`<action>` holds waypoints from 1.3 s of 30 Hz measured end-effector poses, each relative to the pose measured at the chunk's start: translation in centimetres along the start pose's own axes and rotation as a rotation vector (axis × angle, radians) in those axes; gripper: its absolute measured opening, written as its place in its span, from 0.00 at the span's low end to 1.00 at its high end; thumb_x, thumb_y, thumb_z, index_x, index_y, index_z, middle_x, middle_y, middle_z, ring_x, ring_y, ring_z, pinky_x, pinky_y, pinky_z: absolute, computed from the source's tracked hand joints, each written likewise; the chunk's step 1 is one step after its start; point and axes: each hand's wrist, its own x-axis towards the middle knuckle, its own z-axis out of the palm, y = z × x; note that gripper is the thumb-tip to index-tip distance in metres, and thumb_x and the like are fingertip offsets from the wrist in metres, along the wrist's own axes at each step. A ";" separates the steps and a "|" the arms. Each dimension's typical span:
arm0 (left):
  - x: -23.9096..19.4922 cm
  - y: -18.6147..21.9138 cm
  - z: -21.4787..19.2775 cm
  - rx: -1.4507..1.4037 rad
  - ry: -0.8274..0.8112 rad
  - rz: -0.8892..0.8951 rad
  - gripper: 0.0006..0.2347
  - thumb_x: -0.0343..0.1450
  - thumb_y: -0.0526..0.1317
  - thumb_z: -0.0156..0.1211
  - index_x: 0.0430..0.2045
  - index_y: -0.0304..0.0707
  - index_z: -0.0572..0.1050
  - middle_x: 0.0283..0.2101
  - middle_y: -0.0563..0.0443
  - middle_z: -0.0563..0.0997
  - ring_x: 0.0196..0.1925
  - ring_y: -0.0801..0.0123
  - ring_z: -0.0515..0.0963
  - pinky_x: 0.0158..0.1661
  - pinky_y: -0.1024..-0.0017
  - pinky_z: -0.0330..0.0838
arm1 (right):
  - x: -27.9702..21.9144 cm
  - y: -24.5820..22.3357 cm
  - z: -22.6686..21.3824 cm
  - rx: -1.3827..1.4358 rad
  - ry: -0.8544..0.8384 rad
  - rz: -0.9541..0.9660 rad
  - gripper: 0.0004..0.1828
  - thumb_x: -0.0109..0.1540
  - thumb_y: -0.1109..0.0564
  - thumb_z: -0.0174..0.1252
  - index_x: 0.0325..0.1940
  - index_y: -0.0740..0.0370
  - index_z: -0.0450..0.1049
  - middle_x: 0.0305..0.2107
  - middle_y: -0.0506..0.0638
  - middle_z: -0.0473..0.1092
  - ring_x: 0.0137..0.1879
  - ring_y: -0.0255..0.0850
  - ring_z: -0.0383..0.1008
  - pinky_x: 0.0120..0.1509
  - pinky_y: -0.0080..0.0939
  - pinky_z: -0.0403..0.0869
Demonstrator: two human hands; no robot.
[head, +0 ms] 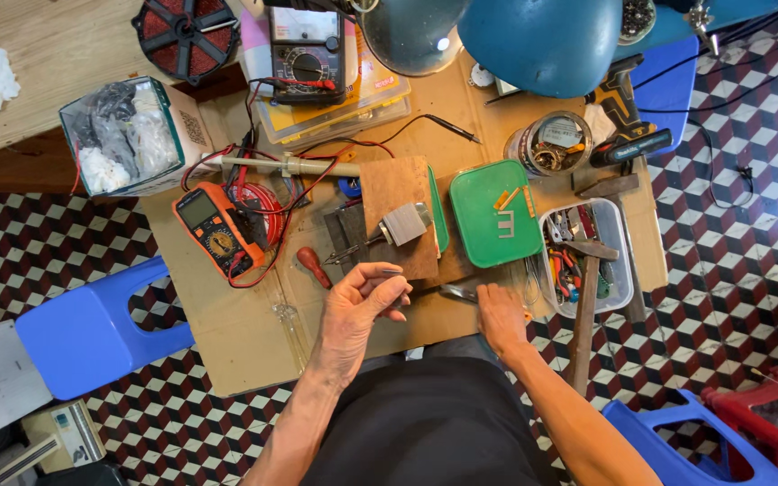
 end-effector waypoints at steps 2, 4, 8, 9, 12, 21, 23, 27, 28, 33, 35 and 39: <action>0.2 -0.5 -0.2 -0.050 -0.016 -0.021 0.12 0.73 0.38 0.64 0.48 0.33 0.78 0.39 0.49 0.84 0.39 0.74 0.81 0.38 0.77 0.77 | -0.4 1.0 0.3 0.022 -0.018 -0.051 0.17 0.53 0.61 0.60 0.45 0.60 0.70 0.34 0.56 0.69 0.44 0.53 0.74 0.51 0.53 0.72; 1.0 -0.7 -0.3 -0.153 -0.020 -0.046 0.12 0.73 0.40 0.63 0.48 0.34 0.79 0.40 0.51 0.84 0.41 0.75 0.82 0.40 0.77 0.78 | -1.2 1.4 -1.7 0.121 0.017 -0.079 0.18 0.54 0.60 0.59 0.49 0.60 0.71 0.34 0.57 0.69 0.42 0.53 0.74 0.49 0.51 0.72; 3.1 -0.9 -0.1 -0.258 -0.067 -0.021 0.11 0.73 0.40 0.62 0.47 0.35 0.79 0.41 0.52 0.85 0.41 0.76 0.82 0.41 0.77 0.78 | -2.7 -0.9 -10.2 0.501 0.203 0.017 0.19 0.64 0.59 0.51 0.59 0.65 0.72 0.33 0.56 0.70 0.36 0.48 0.73 0.40 0.47 0.72; 3.4 -1.1 0.1 -0.263 -0.081 -0.023 0.11 0.74 0.40 0.62 0.47 0.35 0.79 0.40 0.52 0.84 0.40 0.76 0.81 0.41 0.77 0.78 | -3.1 -2.0 -12.9 0.610 0.279 0.053 0.17 0.68 0.59 0.48 0.60 0.65 0.72 0.32 0.53 0.70 0.36 0.43 0.72 0.41 0.43 0.72; 4.4 -1.4 0.8 -0.298 -0.130 -0.021 0.09 0.75 0.39 0.63 0.46 0.35 0.79 0.39 0.51 0.84 0.40 0.75 0.81 0.41 0.77 0.77 | -2.0 -5.0 -20.4 1.304 0.001 0.746 0.19 0.73 0.51 0.49 0.57 0.66 0.79 0.23 0.51 0.60 0.25 0.37 0.53 0.27 0.36 0.53; 6.6 -1.0 2.5 -0.464 -0.211 0.016 0.08 0.74 0.38 0.64 0.43 0.36 0.79 0.39 0.51 0.83 0.40 0.74 0.81 0.43 0.76 0.76 | 5.2 -12.0 -29.5 1.935 -0.075 0.363 0.27 0.69 0.51 0.47 0.73 0.58 0.64 0.32 0.49 0.70 0.25 0.30 0.62 0.23 0.28 0.60; 7.4 -0.9 2.9 -0.493 -0.198 0.004 0.07 0.74 0.37 0.65 0.44 0.36 0.80 0.39 0.52 0.83 0.40 0.74 0.81 0.44 0.76 0.76 | 5.7 -12.1 -29.8 1.995 -0.094 0.363 0.27 0.69 0.51 0.47 0.72 0.60 0.65 0.33 0.50 0.71 0.24 0.30 0.62 0.22 0.27 0.59; 8.8 -0.7 3.5 -0.509 -0.182 -0.013 0.08 0.73 0.36 0.65 0.44 0.36 0.80 0.38 0.52 0.83 0.40 0.74 0.81 0.44 0.76 0.76 | 6.7 -11.4 -29.7 2.063 -0.123 0.356 0.27 0.70 0.51 0.47 0.72 0.62 0.65 0.33 0.49 0.72 0.24 0.30 0.62 0.20 0.26 0.58; 9.1 -0.6 3.6 -0.512 -0.176 -0.023 0.08 0.73 0.36 0.65 0.44 0.36 0.80 0.38 0.51 0.83 0.40 0.74 0.82 0.43 0.76 0.76 | 6.9 -11.1 -29.7 2.088 -0.127 0.355 0.27 0.70 0.51 0.48 0.73 0.62 0.64 0.33 0.49 0.72 0.24 0.30 0.62 0.21 0.26 0.58; 9.8 -0.4 4.0 -0.530 -0.247 -0.028 0.08 0.75 0.37 0.63 0.46 0.35 0.80 0.38 0.49 0.83 0.38 0.71 0.81 0.37 0.75 0.76 | 7.5 -10.2 -29.6 2.180 -0.173 0.344 0.28 0.70 0.51 0.48 0.73 0.64 0.63 0.33 0.48 0.71 0.25 0.29 0.63 0.21 0.26 0.59; 10.0 -0.4 4.1 -0.574 -0.303 -0.029 0.08 0.76 0.38 0.63 0.47 0.36 0.81 0.37 0.48 0.83 0.33 0.69 0.80 0.30 0.74 0.75 | 7.7 -10.0 -29.4 2.175 -0.176 0.351 0.28 0.70 0.52 0.48 0.73 0.64 0.63 0.33 0.48 0.71 0.24 0.29 0.63 0.21 0.26 0.59; 10.4 -0.4 4.3 -0.592 -0.298 -0.047 0.08 0.76 0.38 0.62 0.47 0.38 0.80 0.37 0.47 0.82 0.30 0.66 0.79 0.28 0.74 0.75 | 8.2 -9.6 -29.2 2.166 -0.188 0.357 0.28 0.70 0.52 0.48 0.73 0.65 0.63 0.33 0.48 0.71 0.24 0.29 0.62 0.21 0.26 0.59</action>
